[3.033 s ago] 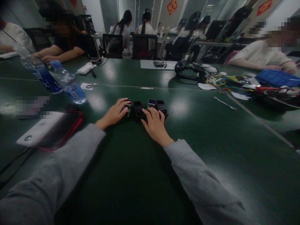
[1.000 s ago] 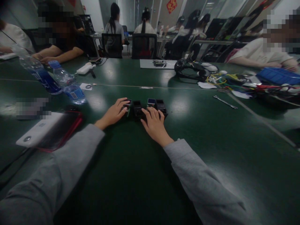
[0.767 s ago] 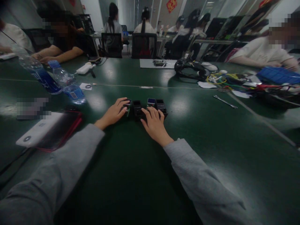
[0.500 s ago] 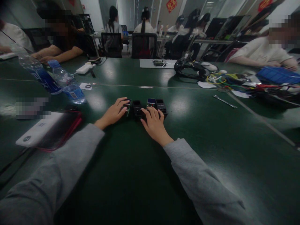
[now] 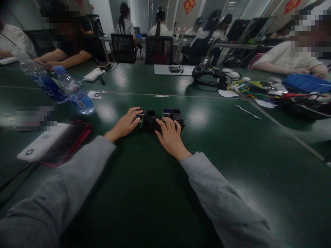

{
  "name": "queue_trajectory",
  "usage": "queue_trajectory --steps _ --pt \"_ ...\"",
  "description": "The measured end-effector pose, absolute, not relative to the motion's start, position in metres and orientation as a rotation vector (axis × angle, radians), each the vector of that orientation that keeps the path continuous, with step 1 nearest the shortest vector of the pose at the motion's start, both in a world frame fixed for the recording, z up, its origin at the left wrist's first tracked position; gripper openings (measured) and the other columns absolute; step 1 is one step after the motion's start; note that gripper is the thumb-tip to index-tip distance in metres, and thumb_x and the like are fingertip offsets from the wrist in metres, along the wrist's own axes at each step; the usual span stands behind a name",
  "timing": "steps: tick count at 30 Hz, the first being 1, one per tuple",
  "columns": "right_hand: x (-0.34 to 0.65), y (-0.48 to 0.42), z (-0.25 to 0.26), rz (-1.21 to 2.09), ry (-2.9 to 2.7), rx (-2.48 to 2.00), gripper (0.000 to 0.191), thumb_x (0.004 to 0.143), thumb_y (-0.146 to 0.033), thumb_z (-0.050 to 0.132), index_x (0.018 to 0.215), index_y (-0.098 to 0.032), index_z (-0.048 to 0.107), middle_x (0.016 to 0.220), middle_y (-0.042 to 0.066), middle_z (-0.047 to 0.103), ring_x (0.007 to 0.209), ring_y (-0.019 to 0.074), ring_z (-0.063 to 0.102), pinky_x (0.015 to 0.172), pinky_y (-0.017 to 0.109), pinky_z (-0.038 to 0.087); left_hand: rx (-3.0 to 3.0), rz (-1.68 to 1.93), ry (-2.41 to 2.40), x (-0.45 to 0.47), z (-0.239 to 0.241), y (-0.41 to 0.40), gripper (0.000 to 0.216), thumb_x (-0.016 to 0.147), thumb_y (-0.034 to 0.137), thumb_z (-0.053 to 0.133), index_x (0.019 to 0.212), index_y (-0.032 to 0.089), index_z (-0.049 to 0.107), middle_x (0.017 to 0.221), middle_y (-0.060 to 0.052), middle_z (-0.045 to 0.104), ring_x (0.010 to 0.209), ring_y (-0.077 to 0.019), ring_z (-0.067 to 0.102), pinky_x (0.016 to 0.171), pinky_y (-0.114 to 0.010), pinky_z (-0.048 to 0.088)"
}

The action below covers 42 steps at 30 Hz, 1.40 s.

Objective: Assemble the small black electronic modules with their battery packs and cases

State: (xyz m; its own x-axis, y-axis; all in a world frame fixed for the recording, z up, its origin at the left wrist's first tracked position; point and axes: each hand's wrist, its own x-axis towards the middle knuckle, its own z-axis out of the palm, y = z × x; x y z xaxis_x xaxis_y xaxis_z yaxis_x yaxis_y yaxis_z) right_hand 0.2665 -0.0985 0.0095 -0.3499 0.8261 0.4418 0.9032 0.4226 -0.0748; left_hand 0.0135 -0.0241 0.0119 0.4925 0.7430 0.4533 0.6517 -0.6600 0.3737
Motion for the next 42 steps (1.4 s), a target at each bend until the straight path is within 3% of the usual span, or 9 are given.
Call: queue_trajectory --steps 42 --pt "0.2648 -0.0988 0.0093 -0.258 -2.253 -1.472 0.045 0.101 -0.034 0.041 0.144 -0.021 0.037 0.144 0.014 0.045 0.139 0.0282 0.034 0.114 0.050 0.020 2.594 0.912 1.204 0.0142 0.0122 -0.0243 0.047 0.102 0.047 0.030 0.140 0.023 0.043 0.150 -0.012 0.041 0.131 -0.0270 0.051 0.100 -0.045 0.053"
